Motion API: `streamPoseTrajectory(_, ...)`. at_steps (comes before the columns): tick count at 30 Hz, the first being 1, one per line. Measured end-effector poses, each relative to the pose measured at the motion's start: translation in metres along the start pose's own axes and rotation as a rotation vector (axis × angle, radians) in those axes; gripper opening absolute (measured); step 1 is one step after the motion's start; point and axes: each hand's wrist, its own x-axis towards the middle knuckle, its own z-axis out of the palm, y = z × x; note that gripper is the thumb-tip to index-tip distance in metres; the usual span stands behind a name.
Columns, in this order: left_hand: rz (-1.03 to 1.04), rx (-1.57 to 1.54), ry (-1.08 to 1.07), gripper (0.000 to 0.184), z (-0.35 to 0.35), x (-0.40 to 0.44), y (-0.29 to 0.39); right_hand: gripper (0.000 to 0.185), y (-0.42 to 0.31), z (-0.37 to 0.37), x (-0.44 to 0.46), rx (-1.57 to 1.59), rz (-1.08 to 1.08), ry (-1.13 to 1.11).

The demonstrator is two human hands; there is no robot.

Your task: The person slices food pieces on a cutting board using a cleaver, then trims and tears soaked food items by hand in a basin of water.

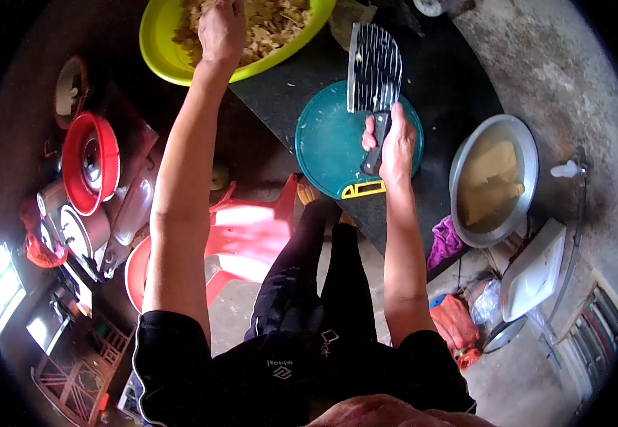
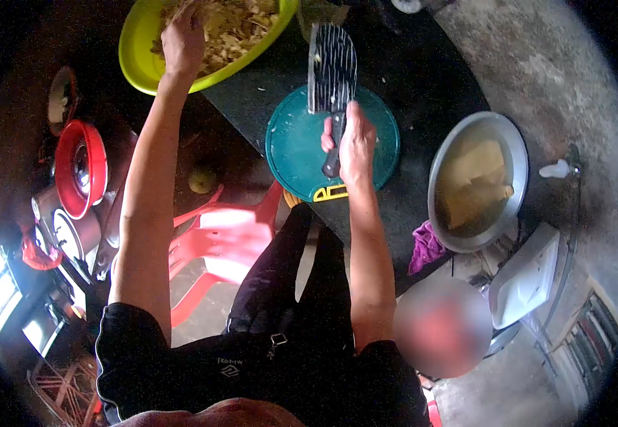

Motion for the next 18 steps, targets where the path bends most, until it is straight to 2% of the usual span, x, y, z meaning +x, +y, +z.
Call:
streamPoseTrajectory(1, -0.093, -0.040, 0.004, 0.026, 0.001, -0.016, 0.032, 0.038, 0.005, -0.012, -0.004, -0.098, -0.037, 0.052)
streamPoseTrajectory(2, -0.185, -0.075, 0.008, 0.013, 0.004, -0.031, 0.060, 0.035, 0.022, -0.043, 0.001, -0.427, -0.167, 0.013)
streamPoseTrajectory(4, -0.048, -0.312, 0.020, 0.012, 0.039, -0.086, 0.077, 0.034, 0.045, -0.071, 0.000, -1.088, -0.764, 0.207)
streamPoseTrajectory(6, 0.125, -0.376, -0.122, 0.016, 0.070, -0.155, 0.099, 0.046, 0.051, -0.096, -0.011, -1.488, -0.666, 0.178)
streamPoseTrajectory(7, 0.085, -0.289, -0.251, 0.020, 0.081, -0.192, 0.124, 0.047, 0.062, -0.113, -0.008, -1.536, -0.697, 0.178)
streamPoseTrajectory(8, 0.147, -0.168, -0.365, 0.029, 0.101, -0.227, 0.136, 0.048, 0.073, -0.127, -0.006, -1.584, -0.728, 0.174)
streamPoseTrajectory(9, 0.257, -0.091, -0.335, 0.037, 0.117, -0.254, 0.147, 0.048, 0.081, -0.136, -0.005, -1.645, -0.726, 0.184)
streamPoseTrajectory(10, 0.151, -0.086, -0.396, 0.046, 0.125, -0.280, 0.160, 0.049, 0.083, -0.142, -0.007, -1.664, -0.710, 0.161)
streamPoseTrajectory(11, 0.141, -0.035, -0.433, 0.049, 0.127, -0.292, 0.170, 0.049, 0.079, -0.143, -0.010, -1.659, -0.747, 0.134)
streamPoseTrajectory(12, 0.138, 0.005, -0.473, 0.053, 0.132, -0.301, 0.179, 0.049, 0.074, -0.145, -0.013, -1.665, -0.777, 0.117)
streamPoseTrajectory(13, 0.236, 0.040, -0.443, 0.060, 0.142, -0.316, 0.176, 0.048, 0.076, -0.149, -0.015, -1.641, -0.764, 0.119)
streamPoseTrajectory(14, 0.238, 0.031, -0.460, 0.059, 0.150, -0.327, 0.172, 0.048, 0.078, -0.153, -0.018, -1.615, -0.757, 0.114)
streamPoseTrajectory(16, 0.258, -0.014, -0.479, 0.057, 0.147, -0.335, 0.171, 0.046, 0.082, -0.162, -0.028, -1.606, -0.548, 0.028)
streamPoseTrajectory(18, 0.298, -0.020, -0.505, 0.054, 0.139, -0.338, 0.169, 0.046, 0.091, -0.179, -0.036, -1.468, -0.728, 0.055)
